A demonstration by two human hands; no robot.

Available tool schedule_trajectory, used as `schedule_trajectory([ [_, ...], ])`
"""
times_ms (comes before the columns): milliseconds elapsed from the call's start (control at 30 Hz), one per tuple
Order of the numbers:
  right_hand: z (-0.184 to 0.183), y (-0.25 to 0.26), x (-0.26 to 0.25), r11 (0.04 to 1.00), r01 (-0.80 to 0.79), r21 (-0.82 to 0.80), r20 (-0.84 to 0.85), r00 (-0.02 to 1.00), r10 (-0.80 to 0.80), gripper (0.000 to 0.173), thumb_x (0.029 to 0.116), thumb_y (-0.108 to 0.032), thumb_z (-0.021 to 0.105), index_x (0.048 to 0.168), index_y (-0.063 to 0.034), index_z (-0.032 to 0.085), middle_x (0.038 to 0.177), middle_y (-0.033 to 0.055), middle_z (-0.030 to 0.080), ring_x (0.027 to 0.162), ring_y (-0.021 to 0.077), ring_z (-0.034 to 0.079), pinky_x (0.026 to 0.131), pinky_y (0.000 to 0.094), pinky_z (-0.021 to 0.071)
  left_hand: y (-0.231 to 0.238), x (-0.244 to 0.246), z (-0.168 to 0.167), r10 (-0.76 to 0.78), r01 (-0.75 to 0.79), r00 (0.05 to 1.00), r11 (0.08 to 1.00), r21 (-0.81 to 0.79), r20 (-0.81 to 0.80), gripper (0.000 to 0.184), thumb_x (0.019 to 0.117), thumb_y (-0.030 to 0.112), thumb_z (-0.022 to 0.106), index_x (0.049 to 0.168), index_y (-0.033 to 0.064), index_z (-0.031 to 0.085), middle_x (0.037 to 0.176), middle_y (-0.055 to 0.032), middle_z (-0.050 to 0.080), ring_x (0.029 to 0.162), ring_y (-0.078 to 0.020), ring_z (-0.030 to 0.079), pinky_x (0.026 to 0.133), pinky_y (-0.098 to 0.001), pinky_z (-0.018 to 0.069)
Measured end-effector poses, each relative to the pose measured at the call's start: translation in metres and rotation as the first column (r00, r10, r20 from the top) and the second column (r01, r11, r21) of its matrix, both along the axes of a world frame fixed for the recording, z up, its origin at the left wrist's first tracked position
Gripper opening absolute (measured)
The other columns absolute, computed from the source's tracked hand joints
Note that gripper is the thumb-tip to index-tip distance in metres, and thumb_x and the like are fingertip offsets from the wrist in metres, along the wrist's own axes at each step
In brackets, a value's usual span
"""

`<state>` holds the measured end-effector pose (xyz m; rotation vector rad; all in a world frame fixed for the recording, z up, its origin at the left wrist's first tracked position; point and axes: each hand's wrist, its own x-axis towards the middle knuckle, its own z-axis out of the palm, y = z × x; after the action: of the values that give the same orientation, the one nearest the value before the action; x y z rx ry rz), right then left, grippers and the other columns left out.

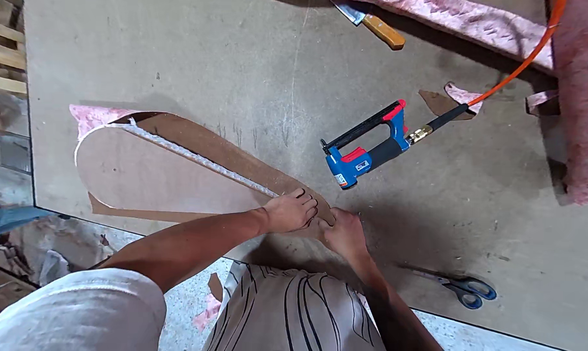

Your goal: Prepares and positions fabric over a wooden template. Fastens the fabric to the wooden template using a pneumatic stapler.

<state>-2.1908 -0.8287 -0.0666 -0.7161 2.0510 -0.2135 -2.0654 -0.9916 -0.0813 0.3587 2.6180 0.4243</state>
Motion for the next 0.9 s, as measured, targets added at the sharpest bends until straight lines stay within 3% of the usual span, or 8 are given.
schedule_trajectory([
  [133,0.002,-0.001,-0.003,0.999,-0.034,0.033,0.022,0.999,0.034,0.033,0.0927,-0.045,0.071,0.092,-0.0127,0.071,0.085,0.0075,0.071,0.084,0.0273,0.071,0.074,0.0528,0.0583,0.001,0.003,-0.003,-0.004,0.004,0.999,1.0,0.006,-0.043,0.035,0.1071,0.032,0.046,0.12,0.0051,0.064,0.124,-0.0122,0.063,0.121,-0.0311,0.059,0.108,-0.0485,0.0453],
  [200,0.003,-0.004,-0.003,0.99,-0.098,0.101,0.035,0.995,0.095,0.038,0.0948,-0.05,0.065,0.088,-0.0127,0.069,0.085,0.0088,0.07,0.084,0.0288,0.071,0.072,0.0536,0.0583,0.0,0.003,-0.003,-0.002,0.003,0.999,1.0,0.011,-0.046,0.033,0.1074,0.031,0.046,0.118,0.0054,0.063,0.123,-0.012,0.063,0.121,-0.0309,0.059,0.107,-0.0466,0.0463],
  [300,-0.002,-0.004,0.001,0.98,-0.162,0.112,0.13,0.98,0.147,0.042,0.1013,-0.046,0.055,0.079,-0.0112,0.066,0.081,0.0095,0.067,0.082,0.0289,0.069,0.072,0.0543,0.0567,-0.001,0.005,0.001,-0.006,0.008,0.998,0.999,0.039,-0.054,0.023,0.1058,0.024,0.05,0.111,0.0057,0.063,0.119,-0.0121,0.063,0.118,-0.0307,0.059,0.103,-0.0446,0.0486],
  [433,-0.017,0.016,0.001,0.994,-0.002,-0.107,0.26,0.965,0.029,0.051,0.1059,-0.044,0.047,0.066,-0.0143,0.059,0.059,0.0024,0.057,0.059,0.0197,0.061,0.058,0.0457,0.0504,-0.002,0.002,0.005,-0.024,0.024,1.0,0.999,0.039,0.008,0.016,0.1007,0.016,0.059,0.113,0.0072,0.063,0.123,-0.0098,0.063,0.121,-0.0291,0.058,0.108,-0.0449,0.0455],
  [533,-0.024,0.029,0.0,0.979,-0.017,-0.203,0.322,0.943,0.083,0.052,0.1074,-0.044,0.045,0.067,-0.0136,0.058,0.058,0.0025,0.054,0.055,0.0194,0.058,0.054,0.0448,0.0488,0.0,0.006,0.003,0.006,-0.009,0.999,0.994,0.106,0.036,0.025,0.091,0.011,0.072,0.115,0.0085,0.067,0.124,-0.01,0.064,0.122,-0.0312,0.058,0.109,-0.049,0.044],
  [600,-0.026,0.033,-0.001,0.967,-0.043,-0.251,0.326,0.937,0.126,0.052,0.1075,-0.042,0.044,0.067,-0.0136,0.057,0.056,0.0019,0.052,0.054,0.0189,0.056,0.052,0.0438,0.0471,0.0,0.009,0.002,0.006,-0.011,0.999,0.992,0.126,0.039,0.023,0.091,0.011,0.071,0.114,0.0104,0.067,0.123,-0.0086,0.065,0.121,-0.0307,0.058,0.111,-0.05,0.0416],
  [733,-0.026,0.033,-0.004,0.958,-0.065,-0.281,0.299,0.942,0.152,0.051,0.1076,-0.039,0.044,0.063,-0.0138,0.051,0.055,0.0014,0.048,0.051,0.017,0.052,0.05,0.0405,0.0438,-0.001,0.015,-0.01,0.016,0.003,0.994,0.985,0.171,-0.11,0.013,0.0932,0.014,0.063,0.104,0.0101,0.068,0.117,-0.0084,0.067,0.118,-0.0317,0.06,0.11,-0.0533,0.041],
  [900,-0.028,0.045,0.008,0.903,-0.017,-0.429,0.191,0.975,0.11,0.051,0.1068,-0.034,0.048,0.06,-0.0123,0.05,0.051,-0.0012,0.043,0.045,0.0122,0.044,0.044,0.0334,0.0377,0.0,0.016,-0.013,0.06,-0.027,0.99,0.967,0.253,-0.124,0.013,0.0913,0.013,0.066,0.104,0.0111,0.069,0.118,-0.009,0.067,0.123,-0.0347,0.058,0.116,-0.0577,0.0343],
])
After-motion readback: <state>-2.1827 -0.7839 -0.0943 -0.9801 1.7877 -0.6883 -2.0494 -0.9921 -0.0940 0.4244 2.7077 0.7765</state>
